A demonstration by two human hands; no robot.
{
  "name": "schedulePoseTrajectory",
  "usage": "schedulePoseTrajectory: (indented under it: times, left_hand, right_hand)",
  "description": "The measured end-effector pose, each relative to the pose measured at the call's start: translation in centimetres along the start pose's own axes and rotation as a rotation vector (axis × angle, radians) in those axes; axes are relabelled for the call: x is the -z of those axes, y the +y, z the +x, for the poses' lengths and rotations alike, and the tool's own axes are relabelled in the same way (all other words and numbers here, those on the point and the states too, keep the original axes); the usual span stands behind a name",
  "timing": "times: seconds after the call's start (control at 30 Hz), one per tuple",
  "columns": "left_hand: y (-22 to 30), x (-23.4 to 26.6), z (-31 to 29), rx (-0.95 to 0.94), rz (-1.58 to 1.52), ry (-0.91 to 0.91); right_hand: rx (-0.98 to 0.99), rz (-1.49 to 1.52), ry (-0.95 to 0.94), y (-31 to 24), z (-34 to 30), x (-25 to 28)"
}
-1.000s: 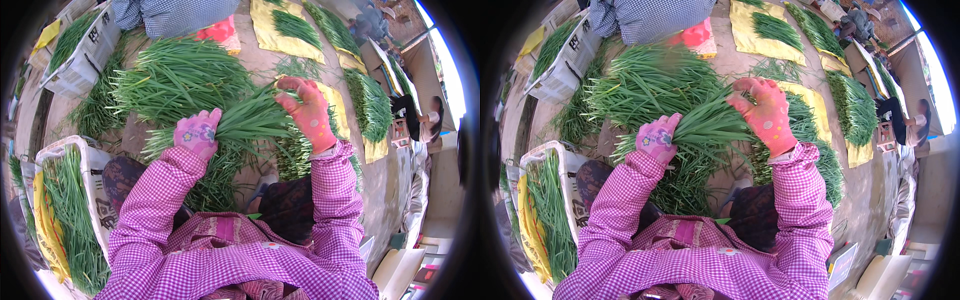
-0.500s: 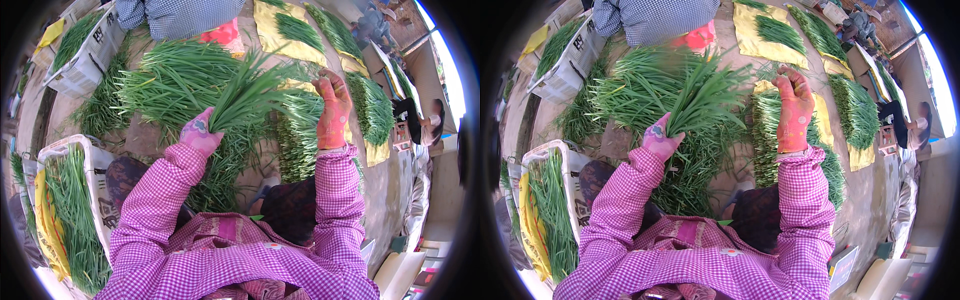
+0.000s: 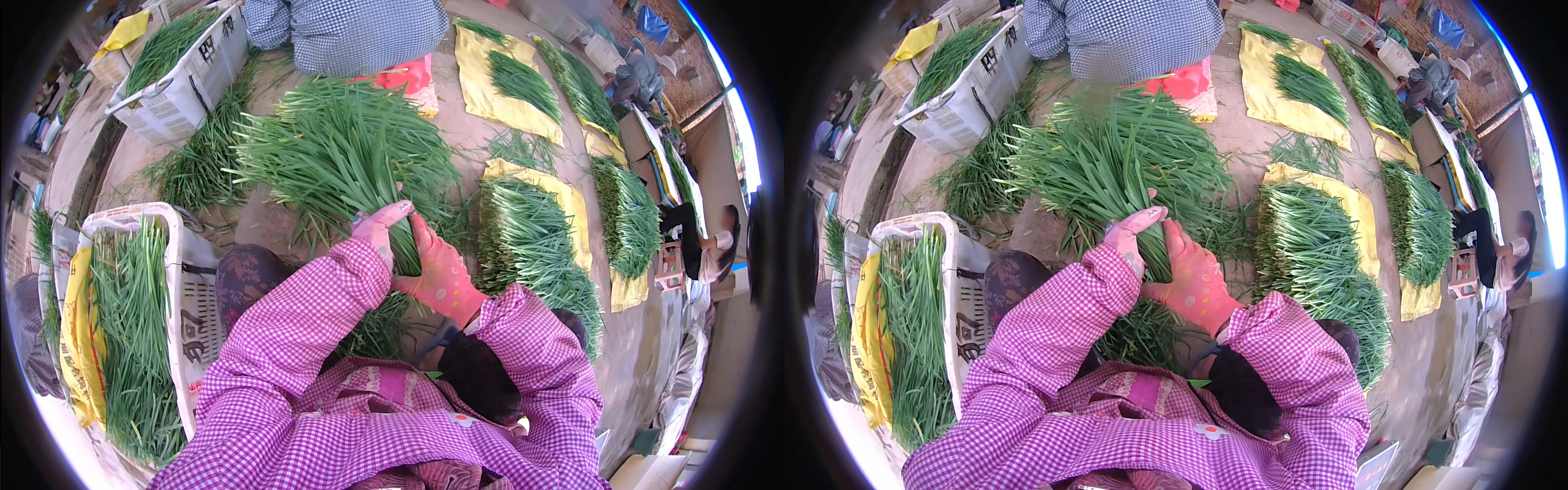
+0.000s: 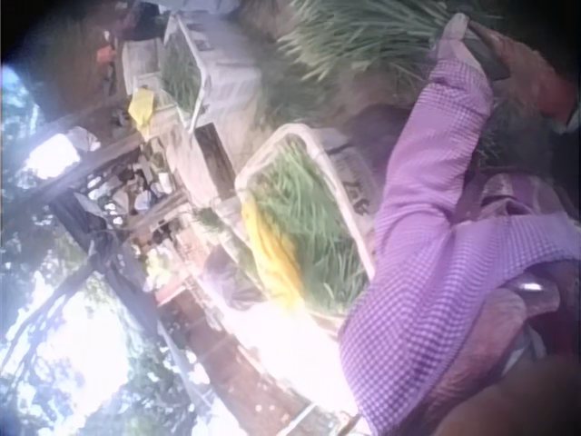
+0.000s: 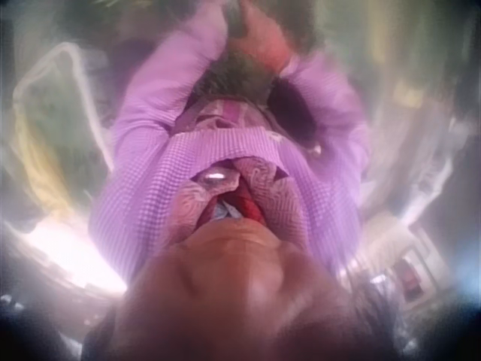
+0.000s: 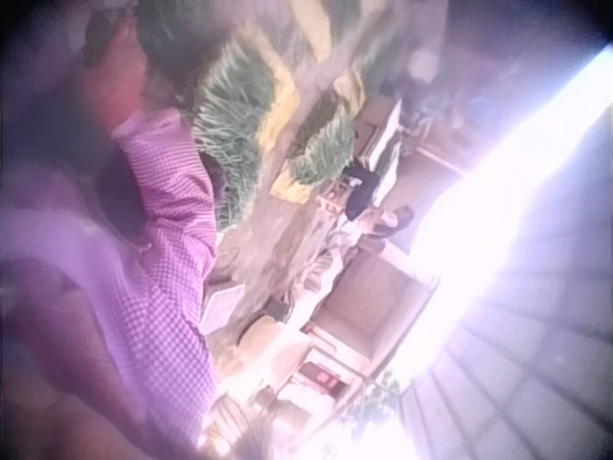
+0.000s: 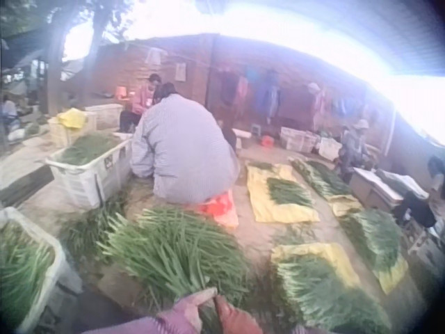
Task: The person sorts through a bundle of green vegetables by hand, removing individual leaves and aligning the stems before placing the bundle back with others on the floor.
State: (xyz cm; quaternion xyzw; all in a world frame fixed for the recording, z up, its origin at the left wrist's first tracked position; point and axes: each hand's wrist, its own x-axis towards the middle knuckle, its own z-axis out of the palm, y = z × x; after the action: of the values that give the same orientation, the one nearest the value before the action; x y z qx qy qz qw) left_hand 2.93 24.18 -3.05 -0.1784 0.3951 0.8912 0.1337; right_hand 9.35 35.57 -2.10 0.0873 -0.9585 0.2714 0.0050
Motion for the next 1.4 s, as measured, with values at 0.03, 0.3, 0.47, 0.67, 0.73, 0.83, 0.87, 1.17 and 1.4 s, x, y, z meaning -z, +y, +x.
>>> schedulePoseTrajectory:
  times: [0.03, 0.3, 0.47, 0.67, 0.73, 0.83, 0.87, 1.17, 1.4]
  left_hand:
    - [-0.5, 0.3, 0.2, 0.02, -0.104, -0.021]
    - [-0.2, 2.1, 1.6, 0.103, 0.016, -0.368]
    - [3.3, 1.7, 0.0, 0.18, -0.078, -0.663]
    - [3.4, 1.3, -1.0, 0.187, 0.022, -0.655]
    - [2.9, 1.8, -0.4, 0.155, 0.127, -0.551]
    - [1.8, 2.1, 0.0, 0.042, 0.331, -0.429]
    - [1.3, 2.4, 0.6, 0.031, 0.421, -0.401]
    - [-1.2, 2.4, 0.8, 0.234, 0.691, -0.421]
    - [-2.1, 2.5, -0.5, 0.388, 0.412, -0.574]
  right_hand:
    - [-0.061, 0.064, -0.038, -0.2, 0.2, 0.2]
    - [-0.362, 0.624, -0.322, 0.7, 0.3, 1.4]
    - [-0.312, 1.02, -0.593, 0.3, -0.1, 2.4]
    - [-0.148, 0.868, -0.622, 0.7, -0.2, 1.8]
    - [-0.109, 0.274, -0.68, 0.0, 0.6, 3.2]
    - [-0.071, -0.011, -0.554, 0.4, 0.8, 4.7]
    - [-0.116, 0.07, -0.459, 1.0, 0.9, 4.7]
    - [0.295, -0.017, 0.408, -1.4, 1.8, 8.0]
    - [0.243, -0.361, 0.346, 1.0, 2.1, 6.7]
